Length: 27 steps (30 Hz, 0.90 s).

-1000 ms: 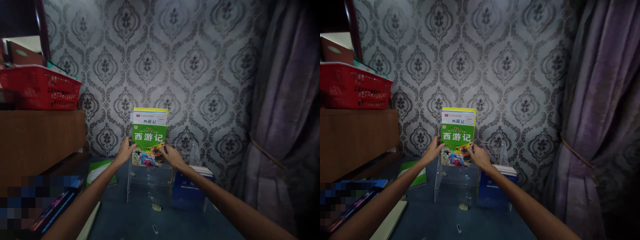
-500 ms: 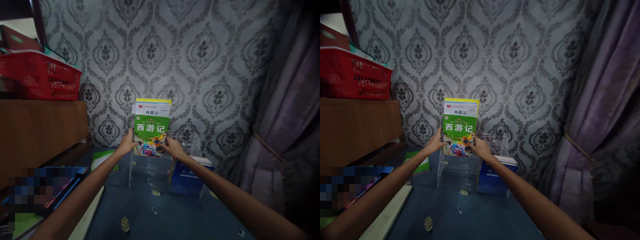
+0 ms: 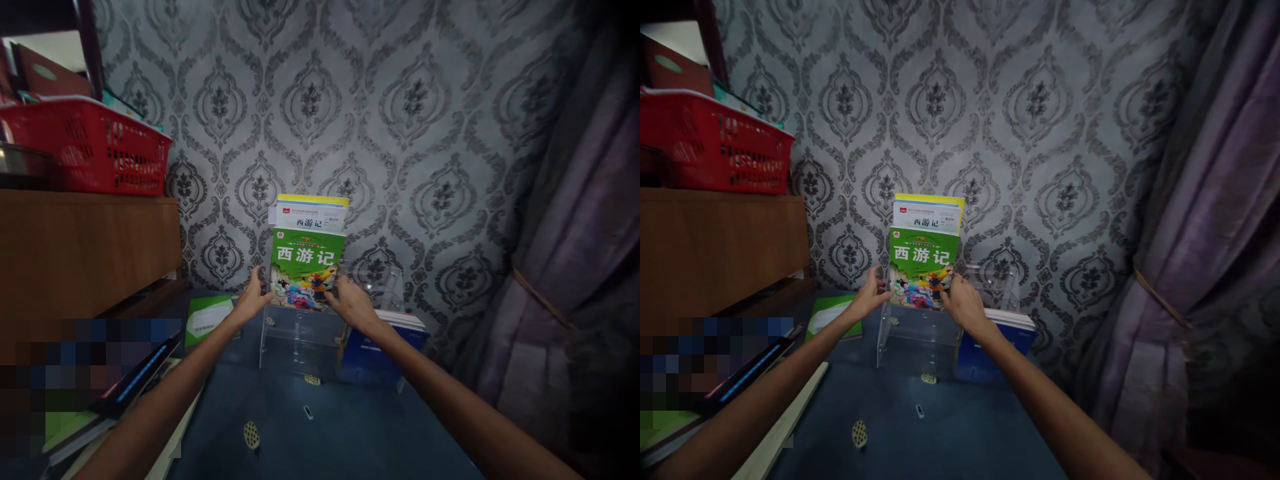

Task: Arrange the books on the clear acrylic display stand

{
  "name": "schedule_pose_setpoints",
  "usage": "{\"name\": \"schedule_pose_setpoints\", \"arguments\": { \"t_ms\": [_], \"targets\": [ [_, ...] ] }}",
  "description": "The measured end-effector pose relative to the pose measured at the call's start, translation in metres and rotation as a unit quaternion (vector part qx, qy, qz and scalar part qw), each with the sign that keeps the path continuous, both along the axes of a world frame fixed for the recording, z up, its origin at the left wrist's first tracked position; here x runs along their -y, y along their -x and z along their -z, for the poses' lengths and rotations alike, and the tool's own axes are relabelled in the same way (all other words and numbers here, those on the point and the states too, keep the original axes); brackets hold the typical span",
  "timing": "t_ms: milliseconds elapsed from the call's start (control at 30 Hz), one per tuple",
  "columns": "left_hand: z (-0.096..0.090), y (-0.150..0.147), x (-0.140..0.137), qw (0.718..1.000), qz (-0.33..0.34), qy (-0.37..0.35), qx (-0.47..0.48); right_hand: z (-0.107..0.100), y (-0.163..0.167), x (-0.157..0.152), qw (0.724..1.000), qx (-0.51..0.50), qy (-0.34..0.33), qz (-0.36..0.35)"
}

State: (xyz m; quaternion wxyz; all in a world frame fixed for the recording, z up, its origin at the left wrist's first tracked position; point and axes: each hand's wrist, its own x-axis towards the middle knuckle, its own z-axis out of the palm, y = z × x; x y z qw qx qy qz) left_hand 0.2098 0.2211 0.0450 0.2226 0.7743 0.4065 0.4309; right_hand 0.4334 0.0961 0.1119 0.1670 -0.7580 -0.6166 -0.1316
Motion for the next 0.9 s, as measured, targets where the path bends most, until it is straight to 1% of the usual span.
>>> {"name": "schedule_pose_setpoints", "arguments": {
  "t_ms": [67,100,167,233,300,367,467,567,667,733,800,900],
  "targets": [
    [0.020,0.006,0.006,1.000,-0.011,0.002,-0.013,0.005,0.003,0.004,0.999,0.030,-0.021,-0.008],
    [0.030,0.011,0.010,0.999,-0.020,-0.005,-0.041,0.009,0.004,0.006,0.998,0.047,-0.040,-0.016],
    [0.048,0.021,0.019,0.991,-0.047,-0.020,-0.122,0.019,0.006,0.011,0.991,0.081,-0.100,-0.039],
    [0.062,0.032,0.028,0.977,-0.074,-0.021,-0.198,0.033,0.008,0.015,0.976,0.102,-0.179,-0.070],
    [0.072,0.045,0.033,0.962,-0.099,0.001,-0.253,0.050,0.011,0.020,0.958,0.096,-0.242,-0.119],
    [0.080,0.057,0.035,0.945,-0.126,0.037,-0.299,0.071,0.018,0.026,0.944,0.065,-0.264,-0.186],
    [0.092,0.075,0.030,0.914,-0.172,0.097,-0.354,0.109,0.035,0.035,0.931,0.001,-0.238,-0.278],
    [0.103,0.089,0.024,0.889,-0.205,0.137,-0.385,0.153,0.057,0.045,0.922,-0.062,-0.181,-0.337],
    [0.111,0.095,0.020,0.877,-0.217,0.141,-0.405,0.196,0.075,0.054,0.920,-0.114,-0.125,-0.354],
    [0.113,0.097,0.020,0.874,-0.218,0.134,-0.413,0.220,0.084,0.059,0.919,-0.138,-0.106,-0.354],
    [0.113,0.097,0.020,0.873,-0.220,0.125,-0.417,0.237,0.089,0.063,0.913,-0.147,-0.097,-0.367],
    [0.110,0.097,0.021,0.871,-0.224,0.110,-0.422,0.250,0.091,0.068,0.906,-0.140,-0.096,-0.388]
  ]
}}
